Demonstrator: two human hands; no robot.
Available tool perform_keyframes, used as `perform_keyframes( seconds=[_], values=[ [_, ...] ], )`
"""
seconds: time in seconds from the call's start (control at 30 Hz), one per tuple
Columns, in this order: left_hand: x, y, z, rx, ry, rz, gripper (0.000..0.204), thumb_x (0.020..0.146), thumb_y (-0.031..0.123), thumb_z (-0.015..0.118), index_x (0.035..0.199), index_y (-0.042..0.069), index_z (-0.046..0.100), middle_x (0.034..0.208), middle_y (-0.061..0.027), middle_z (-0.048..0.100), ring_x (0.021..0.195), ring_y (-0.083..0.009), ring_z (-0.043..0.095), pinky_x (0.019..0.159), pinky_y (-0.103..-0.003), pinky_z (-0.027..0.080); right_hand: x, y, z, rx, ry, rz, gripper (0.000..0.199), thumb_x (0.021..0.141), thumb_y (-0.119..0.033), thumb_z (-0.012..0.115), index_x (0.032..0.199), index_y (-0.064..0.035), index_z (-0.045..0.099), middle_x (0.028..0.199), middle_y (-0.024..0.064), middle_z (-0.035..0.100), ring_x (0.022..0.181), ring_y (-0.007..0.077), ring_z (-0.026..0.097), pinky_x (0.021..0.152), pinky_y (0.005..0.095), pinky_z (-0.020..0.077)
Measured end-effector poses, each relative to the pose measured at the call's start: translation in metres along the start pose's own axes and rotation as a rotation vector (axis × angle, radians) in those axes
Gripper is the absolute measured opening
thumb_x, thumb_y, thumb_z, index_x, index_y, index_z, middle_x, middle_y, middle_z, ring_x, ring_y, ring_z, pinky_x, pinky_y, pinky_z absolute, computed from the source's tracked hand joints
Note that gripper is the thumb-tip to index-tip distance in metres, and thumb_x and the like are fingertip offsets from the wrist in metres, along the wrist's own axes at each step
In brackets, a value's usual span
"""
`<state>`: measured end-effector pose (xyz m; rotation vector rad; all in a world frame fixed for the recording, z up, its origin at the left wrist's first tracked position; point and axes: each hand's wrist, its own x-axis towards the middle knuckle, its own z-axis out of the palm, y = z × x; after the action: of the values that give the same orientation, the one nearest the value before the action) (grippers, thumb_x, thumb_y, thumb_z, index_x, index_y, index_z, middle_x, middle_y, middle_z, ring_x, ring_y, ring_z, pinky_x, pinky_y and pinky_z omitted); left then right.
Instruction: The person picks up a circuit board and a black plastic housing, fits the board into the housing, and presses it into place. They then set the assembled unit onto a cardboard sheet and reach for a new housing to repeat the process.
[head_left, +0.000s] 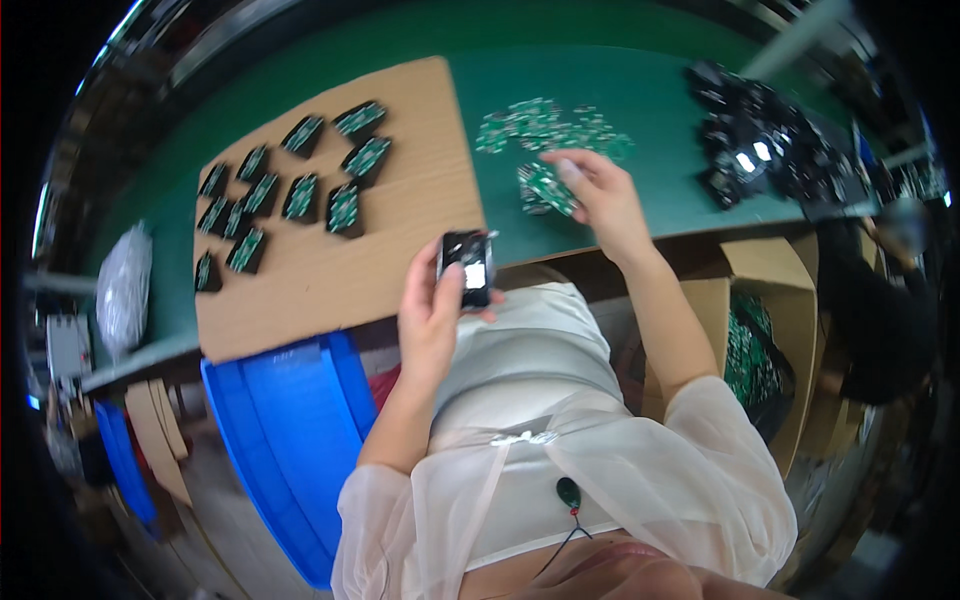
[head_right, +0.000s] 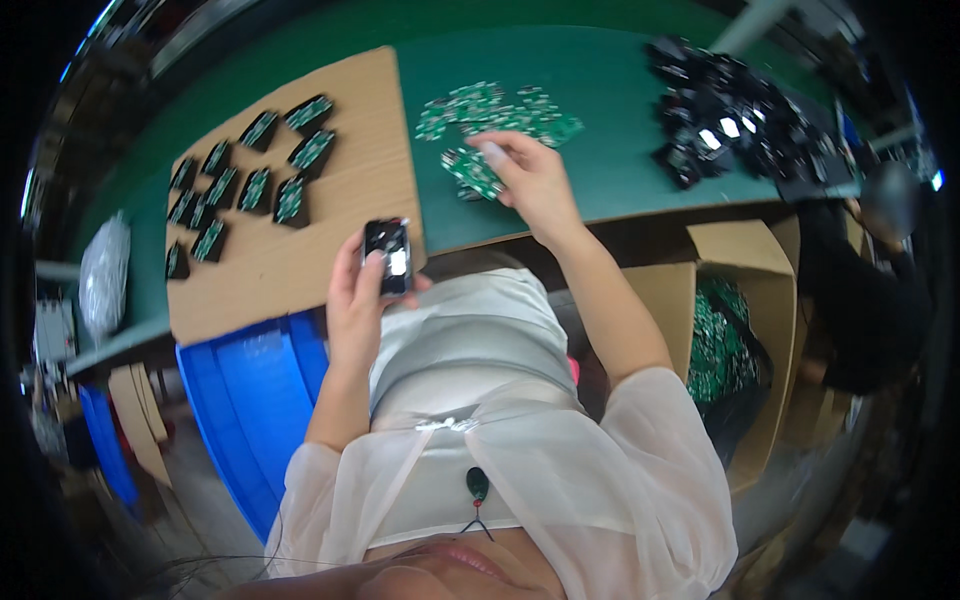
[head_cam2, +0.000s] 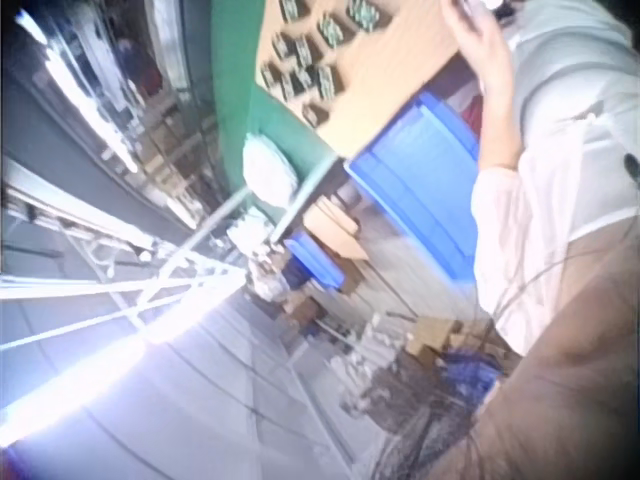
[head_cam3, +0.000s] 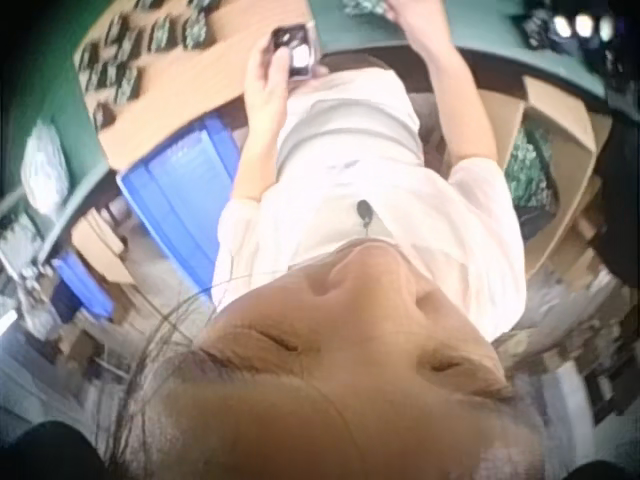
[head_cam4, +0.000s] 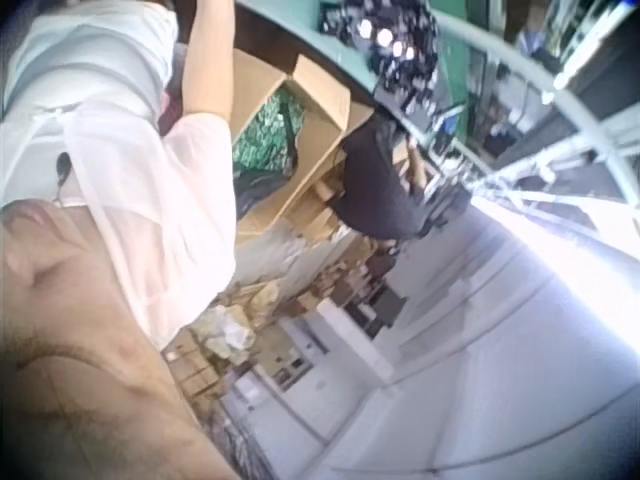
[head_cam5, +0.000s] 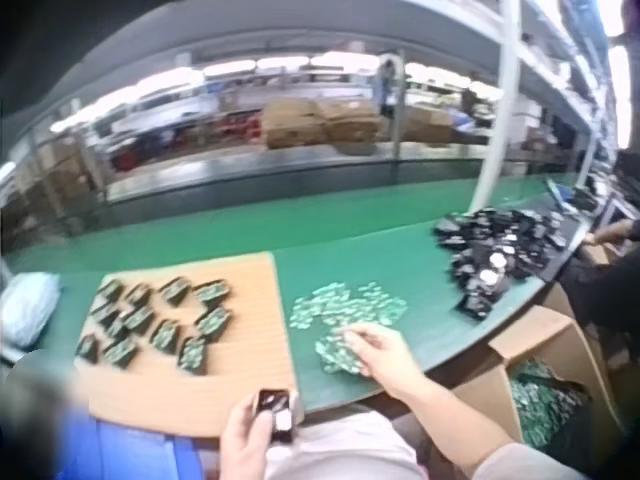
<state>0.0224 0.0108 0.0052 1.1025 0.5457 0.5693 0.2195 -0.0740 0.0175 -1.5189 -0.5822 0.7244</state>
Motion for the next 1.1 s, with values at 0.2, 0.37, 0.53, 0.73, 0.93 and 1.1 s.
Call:
perform_keyframes(
  seconds=[0.2, 0.37, 0.53, 0.73, 0.93, 1.1],
  values=[
    [0.000, -0.001, -0.004, -0.121, -0.059, -0.018, 0.034, 0.089, 0.007, 0.044, 0.122, -0.001, 0.036, 0.103, -0.0142, 0.054, 0.076, -0.0239, 0.063, 0.058, -0.030, 0.054, -0.031, 0.008, 0.020, 0.125, -0.029, 0.063, 0.023, 0.089, -0.016, 0.051, 0.107, -0.0032, 0.057, 0.069, -0.0042, 0.050, 0.056, 0.0018, 0.045, 0.047, 0.0161, 0.0338],
    [-0.004, 0.006, 0.001, -0.188, -0.231, -0.030, 0.035, 0.089, 0.007, 0.045, 0.122, -0.002, 0.039, 0.103, -0.0139, 0.055, 0.078, -0.0235, 0.062, 0.064, -0.030, 0.053, -0.042, 0.021, 0.029, -0.181, -0.082, -0.417, 0.014, 0.085, -0.003, 0.054, 0.097, 0.0000, 0.060, 0.088, 0.0023, 0.053, 0.071, 0.0087, 0.050, 0.063, 0.0195, 0.0413],
    [-0.001, 0.001, -0.004, -0.181, -0.204, -0.044, 0.032, 0.089, 0.007, 0.045, 0.120, -0.003, 0.041, 0.101, -0.0129, 0.057, 0.080, -0.0210, 0.062, 0.063, -0.029, 0.053, -0.051, 0.020, 0.039, -0.121, -0.126, -0.294, 0.014, 0.087, -0.006, 0.053, 0.098, -0.0006, 0.059, 0.086, 0.0022, 0.054, 0.069, 0.0077, 0.050, 0.059, 0.0193, 0.0407],
    [0.001, -0.007, -0.011, -0.064, -0.100, 0.051, 0.032, 0.090, 0.008, 0.046, 0.119, -0.004, 0.041, 0.101, -0.0131, 0.057, 0.080, -0.0207, 0.062, 0.062, -0.028, 0.053, -0.058, 0.017, 0.037, 0.117, -0.264, 0.061, 0.018, 0.088, -0.010, 0.052, 0.104, -0.0006, 0.051, 0.077, 0.0032, 0.054, 0.058, 0.0076, 0.051, 0.051, 0.0186, 0.0394],
    [-0.001, -0.003, -0.010, -0.184, -0.074, 0.013, 0.031, 0.090, 0.007, 0.045, 0.119, -0.004, 0.041, 0.100, -0.0136, 0.057, 0.077, -0.0222, 0.063, 0.059, -0.029, 0.053, -0.060, 0.021, 0.033, 0.450, -0.083, -0.089, 0.020, 0.087, -0.009, 0.053, 0.105, -0.0028, 0.044, 0.079, 0.0038, 0.054, 0.056, 0.0085, 0.049, 0.051, 0.0200, 0.0388],
    [-0.001, -0.002, -0.012, -0.241, -0.158, -0.094, 0.030, 0.090, 0.007, 0.043, 0.118, -0.005, 0.042, 0.099, -0.0136, 0.058, 0.074, -0.0223, 0.063, 0.058, -0.028, 0.053, -0.068, 0.014, 0.038, 0.488, -0.155, -0.128, 0.022, 0.086, -0.008, 0.055, 0.104, -0.0043, 0.042, 0.083, 0.0038, 0.056, 0.056, 0.0093, 0.049, 0.051, 0.0195, 0.0408]
  ],
)
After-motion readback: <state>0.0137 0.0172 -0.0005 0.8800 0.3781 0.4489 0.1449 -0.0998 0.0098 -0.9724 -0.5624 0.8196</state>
